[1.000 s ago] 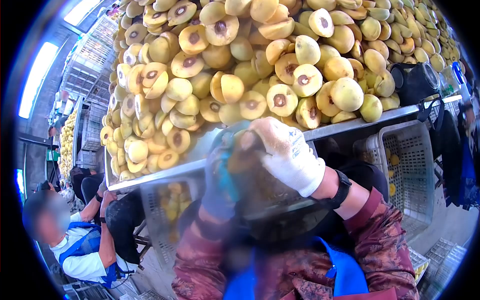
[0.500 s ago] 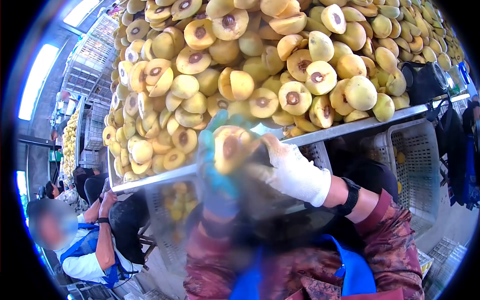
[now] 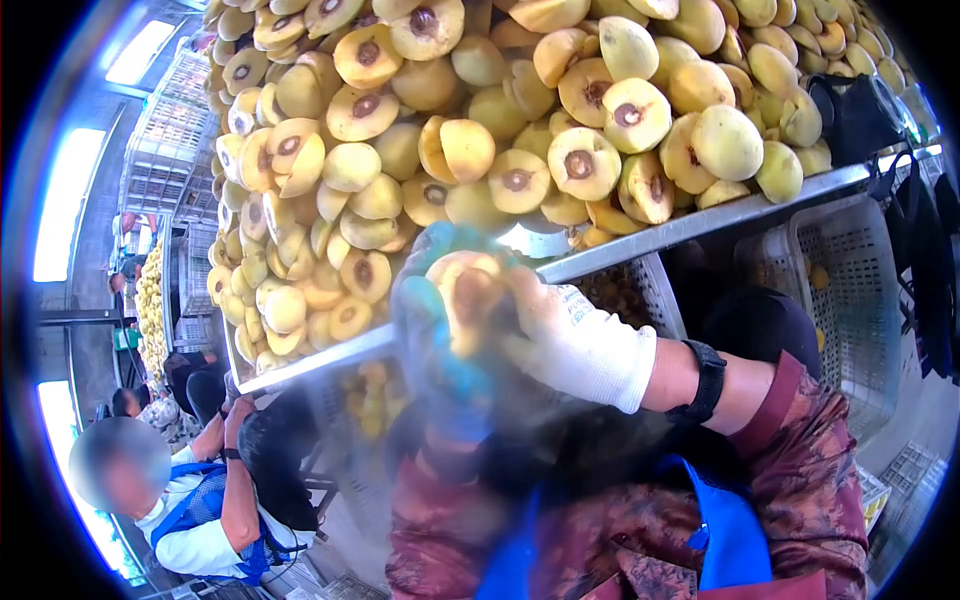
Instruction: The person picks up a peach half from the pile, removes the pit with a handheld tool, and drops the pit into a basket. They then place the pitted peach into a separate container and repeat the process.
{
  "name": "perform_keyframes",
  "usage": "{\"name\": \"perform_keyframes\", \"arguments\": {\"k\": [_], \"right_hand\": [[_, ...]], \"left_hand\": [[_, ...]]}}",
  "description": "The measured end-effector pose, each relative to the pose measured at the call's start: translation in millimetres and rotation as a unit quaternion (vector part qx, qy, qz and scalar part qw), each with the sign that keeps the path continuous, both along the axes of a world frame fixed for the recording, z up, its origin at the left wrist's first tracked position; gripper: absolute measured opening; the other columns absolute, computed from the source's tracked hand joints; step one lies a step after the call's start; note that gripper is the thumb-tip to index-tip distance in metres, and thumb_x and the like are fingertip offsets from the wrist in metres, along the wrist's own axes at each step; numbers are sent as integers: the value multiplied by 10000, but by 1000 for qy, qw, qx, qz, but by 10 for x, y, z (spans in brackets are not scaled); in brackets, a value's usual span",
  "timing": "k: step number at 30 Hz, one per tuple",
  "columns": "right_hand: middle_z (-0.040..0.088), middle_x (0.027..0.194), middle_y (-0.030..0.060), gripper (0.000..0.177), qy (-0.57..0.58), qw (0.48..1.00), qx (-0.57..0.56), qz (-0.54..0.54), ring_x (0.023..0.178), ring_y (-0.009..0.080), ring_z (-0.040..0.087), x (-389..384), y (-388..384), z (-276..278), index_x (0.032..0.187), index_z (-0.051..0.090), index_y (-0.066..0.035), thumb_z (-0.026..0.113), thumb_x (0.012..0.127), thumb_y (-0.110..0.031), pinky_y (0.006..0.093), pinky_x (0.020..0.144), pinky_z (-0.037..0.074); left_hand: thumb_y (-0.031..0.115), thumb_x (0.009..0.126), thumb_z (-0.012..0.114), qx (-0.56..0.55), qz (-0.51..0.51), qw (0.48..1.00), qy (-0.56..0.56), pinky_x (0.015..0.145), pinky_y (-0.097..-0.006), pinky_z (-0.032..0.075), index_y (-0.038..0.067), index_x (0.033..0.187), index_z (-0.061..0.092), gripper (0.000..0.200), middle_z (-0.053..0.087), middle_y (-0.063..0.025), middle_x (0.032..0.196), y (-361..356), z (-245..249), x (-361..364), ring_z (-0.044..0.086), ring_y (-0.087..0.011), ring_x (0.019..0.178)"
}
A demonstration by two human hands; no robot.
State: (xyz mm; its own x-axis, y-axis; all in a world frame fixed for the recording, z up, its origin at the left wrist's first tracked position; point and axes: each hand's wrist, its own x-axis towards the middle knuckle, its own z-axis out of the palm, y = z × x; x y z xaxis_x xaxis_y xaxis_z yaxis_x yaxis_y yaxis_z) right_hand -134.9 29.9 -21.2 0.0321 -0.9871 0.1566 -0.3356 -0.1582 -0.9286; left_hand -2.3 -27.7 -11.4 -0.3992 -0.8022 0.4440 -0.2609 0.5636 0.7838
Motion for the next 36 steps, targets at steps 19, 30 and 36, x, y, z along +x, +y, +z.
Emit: {"name": "perform_keyframes", "arguments": {"k": [19,30,36], "right_hand": [[621,914,295,479,-163,970,148,100,883,442,623,-30,123,57,1195,421,73,614,844,-191,463,767,501],[617,709,138,404,-199,926,296,122,566,210,620,-67,274,142,1173,468,28,598,855,-184,349,547,504],[530,626,43,266,-309,864,357,178,492,127,531,-196,284,262,1081,482,-9,589,872,-133,277,460,448]], "left_hand": [[455,981,416,66,6,998,20,936,-395,484,-80,1243,477,600,619,-190,1118,51,6,26,617,-286,1018],[337,789,670,409,-148,891,129,628,-212,452,-81,965,672,454,681,-147,974,-41,234,-27,611,-155,737],[264,776,679,448,-213,863,91,691,-248,484,-69,1119,623,482,671,-161,1055,-165,161,73,624,-155,794]]}}
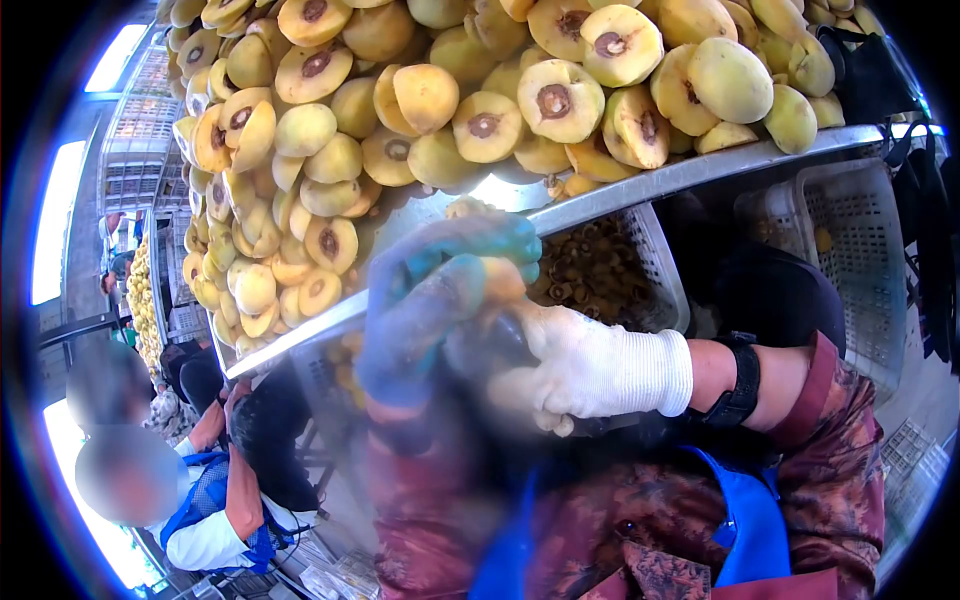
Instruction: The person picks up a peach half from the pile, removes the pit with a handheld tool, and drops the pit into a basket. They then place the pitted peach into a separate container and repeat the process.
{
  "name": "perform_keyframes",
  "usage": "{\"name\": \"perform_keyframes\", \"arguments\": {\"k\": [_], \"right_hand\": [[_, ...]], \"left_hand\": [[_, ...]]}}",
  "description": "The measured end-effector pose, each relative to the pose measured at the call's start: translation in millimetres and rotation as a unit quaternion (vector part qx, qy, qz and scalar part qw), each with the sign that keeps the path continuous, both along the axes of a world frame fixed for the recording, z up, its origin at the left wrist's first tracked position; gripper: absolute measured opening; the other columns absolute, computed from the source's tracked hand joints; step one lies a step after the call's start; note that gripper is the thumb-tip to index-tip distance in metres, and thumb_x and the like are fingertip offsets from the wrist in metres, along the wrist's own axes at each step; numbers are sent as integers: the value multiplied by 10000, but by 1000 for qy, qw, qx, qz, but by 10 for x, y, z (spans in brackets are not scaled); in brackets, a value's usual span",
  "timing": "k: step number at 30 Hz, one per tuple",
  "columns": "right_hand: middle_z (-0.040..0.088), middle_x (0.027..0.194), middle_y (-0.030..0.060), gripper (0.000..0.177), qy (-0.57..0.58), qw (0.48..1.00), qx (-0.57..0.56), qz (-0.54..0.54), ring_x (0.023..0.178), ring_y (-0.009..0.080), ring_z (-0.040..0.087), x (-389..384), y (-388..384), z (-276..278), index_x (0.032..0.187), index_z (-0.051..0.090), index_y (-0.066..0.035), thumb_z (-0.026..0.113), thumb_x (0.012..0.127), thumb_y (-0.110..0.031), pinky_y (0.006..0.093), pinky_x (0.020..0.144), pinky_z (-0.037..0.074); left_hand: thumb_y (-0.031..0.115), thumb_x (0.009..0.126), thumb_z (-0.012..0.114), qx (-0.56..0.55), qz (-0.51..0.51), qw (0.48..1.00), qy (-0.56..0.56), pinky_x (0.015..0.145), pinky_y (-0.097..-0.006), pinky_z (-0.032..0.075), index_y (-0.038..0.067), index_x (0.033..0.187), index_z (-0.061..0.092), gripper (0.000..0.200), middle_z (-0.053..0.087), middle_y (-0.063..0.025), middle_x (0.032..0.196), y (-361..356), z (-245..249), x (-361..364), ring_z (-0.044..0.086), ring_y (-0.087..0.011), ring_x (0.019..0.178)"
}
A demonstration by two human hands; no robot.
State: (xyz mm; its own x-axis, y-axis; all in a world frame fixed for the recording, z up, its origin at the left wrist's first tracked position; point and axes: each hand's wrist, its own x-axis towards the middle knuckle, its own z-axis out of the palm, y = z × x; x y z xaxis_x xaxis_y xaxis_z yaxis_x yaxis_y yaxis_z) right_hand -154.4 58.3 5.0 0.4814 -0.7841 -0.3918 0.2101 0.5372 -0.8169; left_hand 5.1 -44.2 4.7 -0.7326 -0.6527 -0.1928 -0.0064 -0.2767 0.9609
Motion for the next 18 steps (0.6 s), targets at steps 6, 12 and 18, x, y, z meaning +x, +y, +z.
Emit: {"name": "perform_keyframes", "arguments": {"k": [6,12,18], "right_hand": [[449,604,-31,93,-283,948,127,67,467,71,431,4,13,-96,849,514,-79,589,897,-106,227,435,388],[450,631,-16,171,-401,892,200,63,511,62,436,-48,37,-54,793,499,-98,601,927,-131,212,454,369],[543,681,81,192,-30,995,-94,12,544,198,537,-7,-83,-51,972,500,-51,619,873,-165,320,503,436]], "left_hand": [[253,755,660,38,29,999,5,789,-265,506,-64,1082,634,456,667,-153,1034,106,74,-71,640,-175,841],[559,834,591,-64,85,994,-2,723,-392,584,-64,1189,559,717,643,-211,1077,209,14,-93,670,-297,850],[457,988,437,-174,159,972,-9,875,-452,550,-58,1322,450,615,602,-232,1199,125,-137,-141,621,-322,1066]]}}
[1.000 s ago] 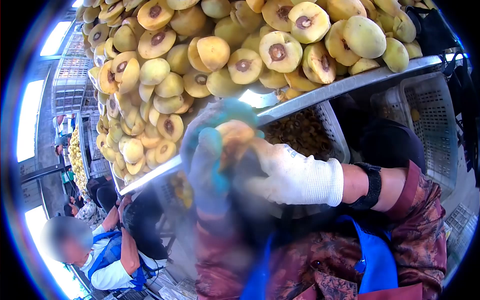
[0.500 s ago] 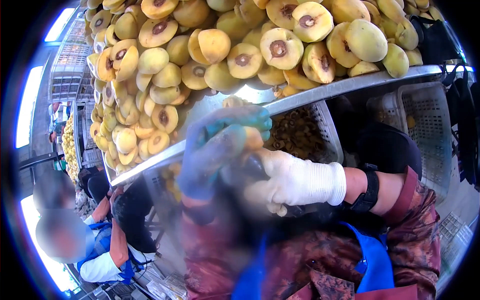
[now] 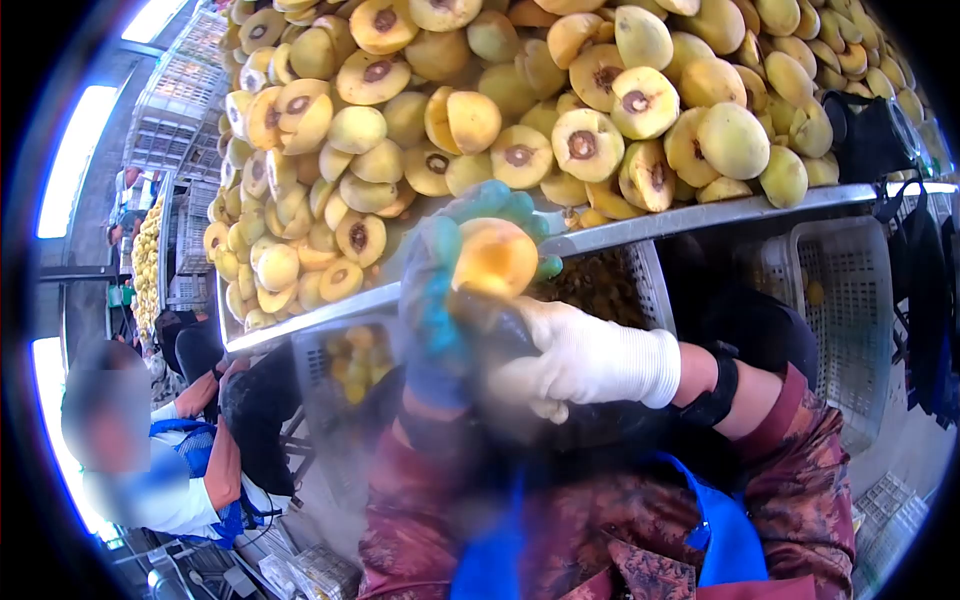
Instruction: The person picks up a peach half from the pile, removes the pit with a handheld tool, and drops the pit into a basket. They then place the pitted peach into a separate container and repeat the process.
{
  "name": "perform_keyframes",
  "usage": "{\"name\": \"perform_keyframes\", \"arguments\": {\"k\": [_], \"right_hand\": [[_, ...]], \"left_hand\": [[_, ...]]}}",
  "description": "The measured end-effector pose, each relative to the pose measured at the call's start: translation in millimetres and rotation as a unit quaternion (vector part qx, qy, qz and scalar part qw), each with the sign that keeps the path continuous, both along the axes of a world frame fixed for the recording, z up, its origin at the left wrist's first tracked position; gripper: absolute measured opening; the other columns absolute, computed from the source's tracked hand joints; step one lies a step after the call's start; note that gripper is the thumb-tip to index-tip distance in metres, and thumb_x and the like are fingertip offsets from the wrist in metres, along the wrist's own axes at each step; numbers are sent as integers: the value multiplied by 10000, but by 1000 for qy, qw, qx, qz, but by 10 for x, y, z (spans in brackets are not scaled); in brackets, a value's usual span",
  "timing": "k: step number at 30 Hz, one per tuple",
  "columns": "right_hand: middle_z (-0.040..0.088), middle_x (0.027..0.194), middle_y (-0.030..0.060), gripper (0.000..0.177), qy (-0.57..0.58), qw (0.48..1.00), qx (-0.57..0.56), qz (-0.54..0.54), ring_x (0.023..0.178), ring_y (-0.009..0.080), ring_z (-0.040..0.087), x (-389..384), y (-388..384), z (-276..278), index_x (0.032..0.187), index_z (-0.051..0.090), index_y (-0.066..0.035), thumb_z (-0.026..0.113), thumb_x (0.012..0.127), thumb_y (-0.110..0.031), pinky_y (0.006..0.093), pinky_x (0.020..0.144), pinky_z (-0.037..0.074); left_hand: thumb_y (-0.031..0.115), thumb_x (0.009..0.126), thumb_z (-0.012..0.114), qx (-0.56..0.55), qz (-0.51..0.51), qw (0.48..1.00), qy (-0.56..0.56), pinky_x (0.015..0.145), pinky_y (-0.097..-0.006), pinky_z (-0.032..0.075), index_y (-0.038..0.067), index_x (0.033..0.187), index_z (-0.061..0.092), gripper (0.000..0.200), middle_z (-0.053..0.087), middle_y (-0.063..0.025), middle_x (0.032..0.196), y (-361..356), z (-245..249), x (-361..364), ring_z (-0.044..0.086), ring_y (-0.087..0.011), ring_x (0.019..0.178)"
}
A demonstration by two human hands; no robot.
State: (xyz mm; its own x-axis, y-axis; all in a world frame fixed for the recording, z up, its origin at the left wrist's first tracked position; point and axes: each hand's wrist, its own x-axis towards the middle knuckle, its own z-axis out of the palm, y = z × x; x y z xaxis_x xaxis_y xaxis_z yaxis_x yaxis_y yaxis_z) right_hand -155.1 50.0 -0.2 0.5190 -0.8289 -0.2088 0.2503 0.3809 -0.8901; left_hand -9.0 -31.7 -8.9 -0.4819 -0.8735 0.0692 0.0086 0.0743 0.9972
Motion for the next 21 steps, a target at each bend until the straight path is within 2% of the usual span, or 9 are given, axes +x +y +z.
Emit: {"name": "perform_keyframes", "arguments": {"k": [3,6,7,10,12,14,15,18,21], "right_hand": [[604,731,199,289,264,929,-244,-88,621,368,612,124,24,-157,1047,504,-17,627,834,-169,463,582,478],[603,846,189,337,402,840,-361,-43,723,380,622,67,39,-328,1120,483,-38,606,827,-150,432,612,501],[598,792,145,272,441,811,-382,-38,736,345,641,35,36,-264,1021,486,-57,619,816,-178,439,584,490],[665,842,110,187,607,710,-337,117,780,323,676,14,12,-541,1002,590,-77,603,841,-172,407,599,518],[705,906,117,156,660,678,-274,173,831,314,695,-6,53,-632,963,672,-116,559,881,-186,397,655,549],[690,891,125,147,620,714,-295,135,804,313,694,-38,39,-519,995,615,-104,534,895,-175,429,628,544],[684,884,127,143,601,715,-348,78,797,315,694,-72,73,-443,1003,593,-99,531,898,-172,438,615,541],[662,839,105,128,581,732,-351,60,745,293,686,-40,78,-374,1005,558,-101,526,899,-164,422,596,531],[647,826,87,124,575,739,-340,88,710,269,676,-18,121,-333,1004,559,-109,526,900,-169,404,565,518]], "left_hand": [[426,991,449,101,46,987,118,916,-448,529,-59,1299,477,576,595,-224,1209,4,74,-26,604,-329,1100],[414,983,473,106,88,979,150,915,-466,532,-48,1286,498,553,578,-213,1237,15,230,36,596,-337,1113],[421,977,482,179,114,953,218,903,-470,538,-53,1274,510,560,604,-209,1197,2,275,95,607,-338,1094],[401,980,482,71,169,959,216,899,-445,535,-73,1246,537,546,657,-200,1084,-73,220,562,636,-327,1032],[329,931,580,20,215,974,71,964,-402,468,-40,1264,544,498,614,-197,1168,-99,390,1007,586,-307,1111],[257,883,679,-66,250,941,-218,1030,-359,400,-7,1282,552,496,572,-194,1252,-135,527,1532,535,-287,1190],[266,842,720,-238,235,734,-591,1083,-402,333,17,1319,534,569,515,-220,1332,-220,533,1774,453,-301,1280],[269,822,731,-375,175,778,-473,1105,-439,300,50,1365,505,627,437,-221,1428,-264,680,1406,373,-342,1353],[166,747,728,-568,29,688,-451,1140,-469,270,116,1406,476,708,428,-159,1454,-555,774,508,363,-339,1365]]}}
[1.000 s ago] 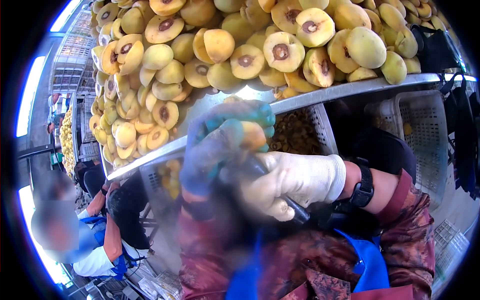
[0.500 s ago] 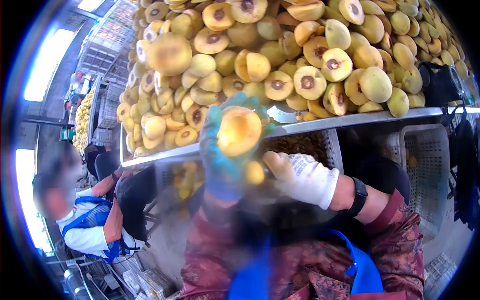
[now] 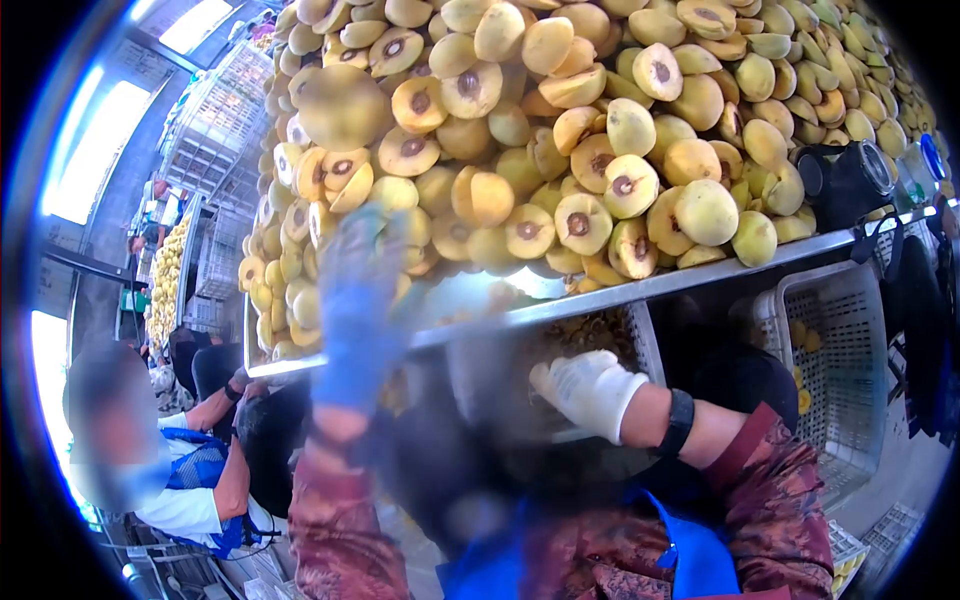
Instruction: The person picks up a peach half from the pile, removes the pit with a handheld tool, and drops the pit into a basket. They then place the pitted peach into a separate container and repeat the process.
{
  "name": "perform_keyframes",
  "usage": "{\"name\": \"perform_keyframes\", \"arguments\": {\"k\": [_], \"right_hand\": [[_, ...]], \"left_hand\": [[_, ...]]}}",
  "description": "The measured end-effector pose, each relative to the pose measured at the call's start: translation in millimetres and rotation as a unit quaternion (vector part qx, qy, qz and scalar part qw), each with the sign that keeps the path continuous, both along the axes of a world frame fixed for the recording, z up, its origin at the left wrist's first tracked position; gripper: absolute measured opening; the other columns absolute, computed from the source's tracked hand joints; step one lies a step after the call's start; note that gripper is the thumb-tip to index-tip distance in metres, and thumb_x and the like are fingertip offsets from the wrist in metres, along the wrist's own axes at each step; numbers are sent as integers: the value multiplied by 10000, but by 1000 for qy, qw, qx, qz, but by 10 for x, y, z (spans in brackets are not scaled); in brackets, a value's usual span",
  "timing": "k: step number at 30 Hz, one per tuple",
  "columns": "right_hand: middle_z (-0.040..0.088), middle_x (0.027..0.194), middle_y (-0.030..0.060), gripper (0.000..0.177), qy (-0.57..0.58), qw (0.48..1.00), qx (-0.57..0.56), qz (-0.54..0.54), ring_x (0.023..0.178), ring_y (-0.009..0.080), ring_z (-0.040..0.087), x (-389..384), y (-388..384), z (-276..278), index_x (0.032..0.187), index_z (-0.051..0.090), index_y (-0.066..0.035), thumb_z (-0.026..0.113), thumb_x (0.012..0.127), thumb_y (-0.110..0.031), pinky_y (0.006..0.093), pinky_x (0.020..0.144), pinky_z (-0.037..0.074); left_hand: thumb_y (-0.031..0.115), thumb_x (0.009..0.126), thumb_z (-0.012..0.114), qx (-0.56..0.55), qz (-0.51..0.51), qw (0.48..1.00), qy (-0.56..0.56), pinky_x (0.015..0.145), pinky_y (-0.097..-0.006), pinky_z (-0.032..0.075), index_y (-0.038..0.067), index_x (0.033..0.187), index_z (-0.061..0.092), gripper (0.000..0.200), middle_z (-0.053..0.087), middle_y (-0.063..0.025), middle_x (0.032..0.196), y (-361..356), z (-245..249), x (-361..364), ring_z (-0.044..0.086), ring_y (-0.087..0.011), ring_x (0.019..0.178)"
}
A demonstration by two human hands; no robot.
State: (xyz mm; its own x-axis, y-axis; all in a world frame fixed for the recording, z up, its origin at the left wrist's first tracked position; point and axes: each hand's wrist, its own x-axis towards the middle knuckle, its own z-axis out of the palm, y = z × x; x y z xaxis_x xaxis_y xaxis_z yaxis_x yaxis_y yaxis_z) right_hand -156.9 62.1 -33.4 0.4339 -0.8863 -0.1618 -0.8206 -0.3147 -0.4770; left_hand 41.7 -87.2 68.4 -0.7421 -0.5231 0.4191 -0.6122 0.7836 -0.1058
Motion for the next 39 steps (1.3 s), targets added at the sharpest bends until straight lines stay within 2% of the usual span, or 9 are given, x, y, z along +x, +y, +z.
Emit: {"name": "perform_keyframes", "arguments": {"k": [6,14,17,23,29,34,35,38,39], "right_hand": [[584,743,46,124,-27,988,-149,11,619,194,624,-51,96,-217,958,575,-112,555,840,-146,355,429,450],[585,718,138,216,-140,966,-199,-92,617,283,611,-232,-16,125,982,541,-26,598,820,-156,403,512,460],[633,798,226,317,-319,934,-74,-141,767,419,626,-193,-170,189,1004,505,20,659,840,-203,478,682,496],[611,947,226,427,-389,891,-114,-203,908,428,598,-99,-208,233,1212,452,-55,638,865,-220,450,769,486],[620,984,203,456,-334,904,-110,-244,953,419,598,-62,-204,290,1215,451,-35,668,849,-197,436,797,484],[643,959,151,425,-365,871,-203,-259,921,380,627,-171,-288,429,1185,476,-33,678,812,-65,393,777,503],[645,957,145,419,-368,866,-223,-255,918,376,629,-173,-308,416,1179,479,-36,676,810,-59,389,777,505],[645,968,128,424,-341,883,-224,-233,916,367,630,-195,-311,443,1180,484,-45,666,797,-36,389,779,510],[644,973,126,429,-331,887,-230,-224,918,367,629,-203,-315,434,1181,483,-46,666,793,-34,391,779,511]], "left_hand": [[78,761,610,-77,-109,953,-274,1114,-486,306,190,1320,533,575,466,-87,1401,-595,-375,-980,419,-322,1315],[50,822,576,176,-31,983,52,967,-447,465,81,1343,491,528,547,-148,1273,-573,-504,-839,555,-314,1143],[99,880,588,592,-26,686,421,850,-356,556,-27,1342,455,497,572,-146,1244,-221,-313,-649,617,-239,1062],[196,925,568,673,17,459,580,944,-347,514,-29,1319,451,468,559,-136,1222,495,-362,-575,586,-237,1084],[362,984,429,561,-32,647,515,997,-340,449,-76,1358,402,577,525,-144,1284,671,-629,-490,538,-226,1180],[356,1004,455,604,-6,558,570,993,-361,460,17,1331,497,473,579,-102,1259,693,-672,-497,556,-234,1166],[373,1006,437,649,31,415,637,990,-363,461,27,1321,510,474,579,-101,1263,791,-629,-594,558,-230,1162],[364,1003,446,608,-20,556,566,989,-373,462,32,1311,516,458,578,-94,1267,748,-903,-529,552,-232,1168],[337,997,467,657,-46,490,571,984,-366,467,52,1308,517,425,576,-89,1277,756,-798,-556,556,-222,1172]]}}
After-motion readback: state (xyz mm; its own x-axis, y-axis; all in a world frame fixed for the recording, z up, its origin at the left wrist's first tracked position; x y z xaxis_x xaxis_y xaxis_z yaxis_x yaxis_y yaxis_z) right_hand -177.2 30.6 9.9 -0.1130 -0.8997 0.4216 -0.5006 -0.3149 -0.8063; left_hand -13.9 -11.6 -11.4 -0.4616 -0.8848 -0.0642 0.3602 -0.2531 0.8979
